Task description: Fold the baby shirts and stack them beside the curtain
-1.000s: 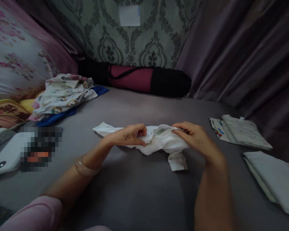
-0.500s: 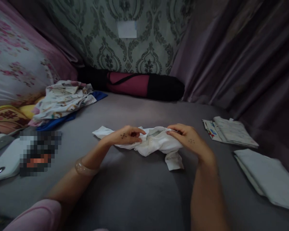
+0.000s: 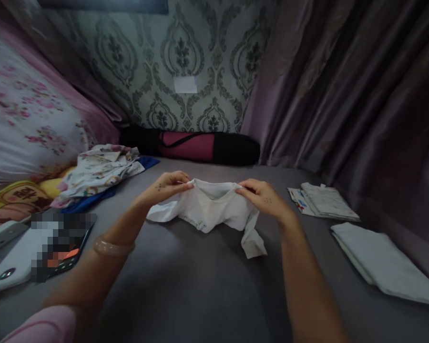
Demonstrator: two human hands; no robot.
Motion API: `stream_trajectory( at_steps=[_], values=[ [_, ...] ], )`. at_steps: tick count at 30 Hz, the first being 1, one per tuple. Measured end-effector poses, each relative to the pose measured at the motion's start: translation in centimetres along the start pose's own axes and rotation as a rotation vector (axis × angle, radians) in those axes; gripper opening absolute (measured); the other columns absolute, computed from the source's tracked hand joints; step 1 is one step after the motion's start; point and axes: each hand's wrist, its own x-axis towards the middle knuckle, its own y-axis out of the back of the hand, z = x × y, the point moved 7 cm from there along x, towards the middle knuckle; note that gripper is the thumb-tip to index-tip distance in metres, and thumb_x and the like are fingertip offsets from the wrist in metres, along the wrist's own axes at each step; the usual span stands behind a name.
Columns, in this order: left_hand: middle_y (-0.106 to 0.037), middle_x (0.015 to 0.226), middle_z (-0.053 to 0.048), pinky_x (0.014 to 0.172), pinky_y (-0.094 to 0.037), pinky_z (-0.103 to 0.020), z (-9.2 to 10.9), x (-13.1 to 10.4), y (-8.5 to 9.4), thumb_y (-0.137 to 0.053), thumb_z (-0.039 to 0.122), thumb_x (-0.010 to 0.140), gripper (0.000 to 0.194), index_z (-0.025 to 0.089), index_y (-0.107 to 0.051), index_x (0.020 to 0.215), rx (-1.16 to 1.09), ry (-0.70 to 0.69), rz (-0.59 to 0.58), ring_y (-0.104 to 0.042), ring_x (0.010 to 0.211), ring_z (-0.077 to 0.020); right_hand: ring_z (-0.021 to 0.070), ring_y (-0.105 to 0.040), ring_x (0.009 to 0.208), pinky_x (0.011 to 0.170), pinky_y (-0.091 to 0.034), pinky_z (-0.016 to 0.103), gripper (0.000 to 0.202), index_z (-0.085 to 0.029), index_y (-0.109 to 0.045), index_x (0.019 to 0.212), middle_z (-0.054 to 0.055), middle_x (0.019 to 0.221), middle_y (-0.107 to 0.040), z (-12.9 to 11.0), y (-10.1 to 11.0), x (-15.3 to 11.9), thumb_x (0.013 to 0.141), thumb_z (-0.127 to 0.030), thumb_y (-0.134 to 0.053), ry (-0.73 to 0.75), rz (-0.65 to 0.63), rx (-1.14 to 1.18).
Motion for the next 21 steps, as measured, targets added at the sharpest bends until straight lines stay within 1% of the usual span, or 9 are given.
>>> stream_trajectory(
  at_steps=[4, 7, 11, 13, 15, 16, 18, 20, 21],
  values=[
    [-0.054, 0.068, 0.001, 0.052, -0.034, -0.019, 1.3, 0.8, 1.7, -0.058, 0.051, 0.083, 0.038, 0.014, -0.062, 0.081, -0.021, 0.045, 0.069, -0.045, 0.059, -0.0084, 0.0176, -0.059, 0.075, 0.062, -0.044, 0.027, 0.041, -0.019, -0.068, 0.088, 0.003, 0.084, -0.068, -1.5, 1.0, 1.5, 0.086, -0.054, -0.048, 0.028, 0.061, -0.027],
    [-0.053, 0.066, 0.001, 0.049, -0.030, -0.020, 2.9, 1.9, 2.7, -0.052, 0.052, 0.085, 0.040, 0.014, -0.062, 0.082, 0.078, -0.008, 0.168, -0.042, 0.056, -0.0083, 0.0167, -0.057, 0.071, 0.059, -0.041, 0.026, 0.039, -0.018, -0.067, 0.084, 0.003, 0.081, -0.067, -2.2, 2.1, 2.9, 0.087, -0.052, -0.047, 0.047, 0.173, -0.080],
    [-0.058, 0.069, -0.001, 0.056, -0.033, -0.022, 5.6, 3.9, 4.2, -0.048, 0.050, 0.088, 0.038, 0.015, -0.065, 0.082, 0.428, -0.125, 0.314, -0.048, 0.063, -0.0116, 0.0188, -0.059, 0.071, 0.061, -0.040, 0.028, 0.040, -0.019, -0.067, 0.081, 0.004, 0.077, -0.067, -2.9, 3.5, 4.7, 0.089, -0.049, -0.043, 0.069, 0.259, -0.244],
    [-0.061, 0.070, -0.003, 0.059, -0.033, -0.023, 7.3, 4.7, 4.6, -0.047, 0.049, 0.090, 0.038, 0.017, -0.066, 0.083, 0.632, -0.187, 0.324, -0.052, 0.066, -0.0136, 0.0205, -0.060, 0.073, 0.064, -0.040, 0.029, 0.038, -0.020, -0.068, 0.080, 0.006, 0.074, -0.066, -3.5, 4.6, 5.1, 0.090, -0.048, -0.043, 0.035, 0.323, -0.408],
    [-0.062, 0.071, -0.004, 0.060, -0.034, -0.024, 9.2, 5.2, 5.0, -0.045, 0.048, 0.090, 0.039, 0.018, -0.066, 0.081, 0.765, -0.258, 0.296, -0.054, 0.067, -0.0150, 0.0216, -0.061, 0.075, 0.066, -0.040, 0.030, 0.036, -0.022, -0.069, 0.079, 0.007, 0.073, -0.066, -4.4, 5.9, 5.1, 0.089, -0.047, -0.046, -0.006, 0.379, -0.524],
    [-0.063, 0.071, -0.004, 0.060, -0.034, -0.024, 10.1, 5.2, 5.2, -0.045, 0.049, 0.091, 0.040, 0.017, -0.066, 0.079, 0.791, -0.289, 0.276, -0.055, 0.067, -0.0150, 0.0216, -0.061, 0.075, 0.066, -0.041, 0.030, 0.036, -0.022, -0.069, 0.078, 0.007, 0.072, -0.066, -4.9, 6.3, 4.9, 0.088, -0.049, -0.048, -0.010, 0.367, -0.520],
    [-0.061, 0.068, -0.003, 0.057, -0.034, -0.023, 11.5, 5.2, 6.0, -0.043, 0.050, 0.091, 0.043, 0.016, -0.066, 0.077, 0.746, -0.310, 0.243, -0.054, 0.063, -0.0138, 0.0207, -0.062, 0.073, 0.062, -0.042, 0.029, 0.039, -0.022, -0.070, 0.079, 0.005, 0.073, -0.067, -5.7, 6.6, 4.7, 0.086, -0.055, -0.050, 0.020, 0.242, -0.363],
    [-0.060, 0.065, -0.002, 0.053, -0.035, -0.022, 12.0, 5.1, 6.7, -0.040, 0.051, 0.092, 0.046, 0.016, -0.066, 0.078, 0.621, -0.278, 0.165, -0.052, 0.059, -0.0122, 0.0195, -0.061, 0.069, 0.058, -0.043, 0.028, 0.045, -0.022, -0.070, 0.084, 0.004, 0.075, -0.069, -6.2, 6.7, 4.4, 0.084, -0.062, -0.049, 0.040, 0.099, -0.122],
    [-0.060, 0.065, -0.002, 0.051, -0.035, -0.021, 11.9, 5.1, 6.8, -0.039, 0.052, 0.092, 0.047, 0.016, -0.066, 0.079, 0.562, -0.254, 0.108, -0.052, 0.057, -0.0117, 0.0189, -0.061, 0.067, 0.056, -0.043, 0.028, 0.048, -0.023, -0.071, 0.086, 0.003, 0.076, -0.069, -6.3, 7.0, 4.3, 0.083, -0.065, -0.049, 0.034, 0.071, -0.040]
  ],
)
